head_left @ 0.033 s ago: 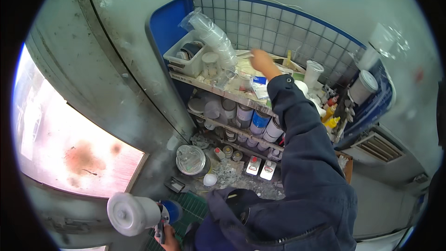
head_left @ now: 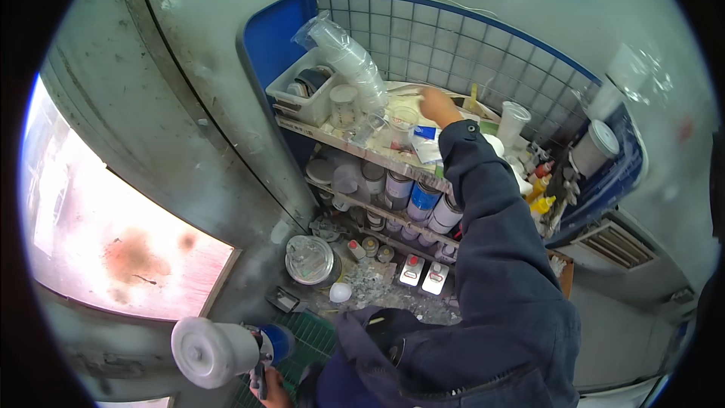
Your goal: The person prepares a paint sprayer, wipes the car hood with a cloth, and then applies white paint to the hood using the sprayer. The hood is masked with tape and covered with newspaper to protect surrounding areas.
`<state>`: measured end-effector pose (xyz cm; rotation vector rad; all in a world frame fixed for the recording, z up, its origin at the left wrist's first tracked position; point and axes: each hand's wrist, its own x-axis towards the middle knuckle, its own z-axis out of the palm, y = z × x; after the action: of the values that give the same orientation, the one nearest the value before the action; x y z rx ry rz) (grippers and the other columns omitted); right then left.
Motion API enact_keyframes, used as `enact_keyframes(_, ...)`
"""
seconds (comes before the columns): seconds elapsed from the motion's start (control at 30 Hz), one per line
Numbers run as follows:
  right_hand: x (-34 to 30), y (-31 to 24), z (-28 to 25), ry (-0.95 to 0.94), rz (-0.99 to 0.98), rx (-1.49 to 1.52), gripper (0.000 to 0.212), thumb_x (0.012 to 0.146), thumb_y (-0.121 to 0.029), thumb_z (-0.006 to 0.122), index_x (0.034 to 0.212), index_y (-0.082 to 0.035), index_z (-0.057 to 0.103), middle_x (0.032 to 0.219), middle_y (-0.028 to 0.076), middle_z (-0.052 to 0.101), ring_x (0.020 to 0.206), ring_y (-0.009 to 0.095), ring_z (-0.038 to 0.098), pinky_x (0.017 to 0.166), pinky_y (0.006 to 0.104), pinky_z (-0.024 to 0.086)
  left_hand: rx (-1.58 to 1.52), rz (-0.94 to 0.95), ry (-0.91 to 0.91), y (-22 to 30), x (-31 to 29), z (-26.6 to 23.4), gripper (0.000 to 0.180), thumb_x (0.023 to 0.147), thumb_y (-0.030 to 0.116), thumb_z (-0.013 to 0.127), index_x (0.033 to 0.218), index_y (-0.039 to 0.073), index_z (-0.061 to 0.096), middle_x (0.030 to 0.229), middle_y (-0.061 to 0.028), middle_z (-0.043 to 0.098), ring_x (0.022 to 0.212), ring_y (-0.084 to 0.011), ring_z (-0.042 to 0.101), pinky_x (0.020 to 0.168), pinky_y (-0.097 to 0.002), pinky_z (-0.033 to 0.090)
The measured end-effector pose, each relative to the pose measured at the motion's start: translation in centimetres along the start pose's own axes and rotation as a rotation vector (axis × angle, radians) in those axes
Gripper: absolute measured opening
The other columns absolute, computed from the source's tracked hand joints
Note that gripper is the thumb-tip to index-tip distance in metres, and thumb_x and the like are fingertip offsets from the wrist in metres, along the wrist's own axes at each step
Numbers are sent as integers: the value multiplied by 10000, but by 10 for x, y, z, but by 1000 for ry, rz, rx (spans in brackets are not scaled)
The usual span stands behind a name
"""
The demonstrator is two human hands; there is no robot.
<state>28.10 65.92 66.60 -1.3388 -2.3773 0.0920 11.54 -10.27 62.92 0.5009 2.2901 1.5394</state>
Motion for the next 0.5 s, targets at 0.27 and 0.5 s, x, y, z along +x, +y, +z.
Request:
enact_keyframes(0.27, 4, 61, 72, -204, 55, -68, 494, 821, -163, 668, 1311, -119, 619, 1240, 203, 667, 1140, 369, 652, 941, 457, 536, 248, -129, 188, 51, -12, 17, 190, 941, 153, 564, 930, -25, 632, 763, -80, 543, 696, -209, 477, 628, -381, 394)
enact_keyframes(0.5, -8, 61, 76, -78, 111, -281, 393, 888, -173, 624, 1281, -184, 631, 1284, 150, 613, 1047, 357, 693, 831, 480, 570, 265, -250, 246, 63, -23, 22, 232, 945, 170, 575, 990, -40, 663, 861, -117, 626, 762, -241, 549, 674, -401, 445)
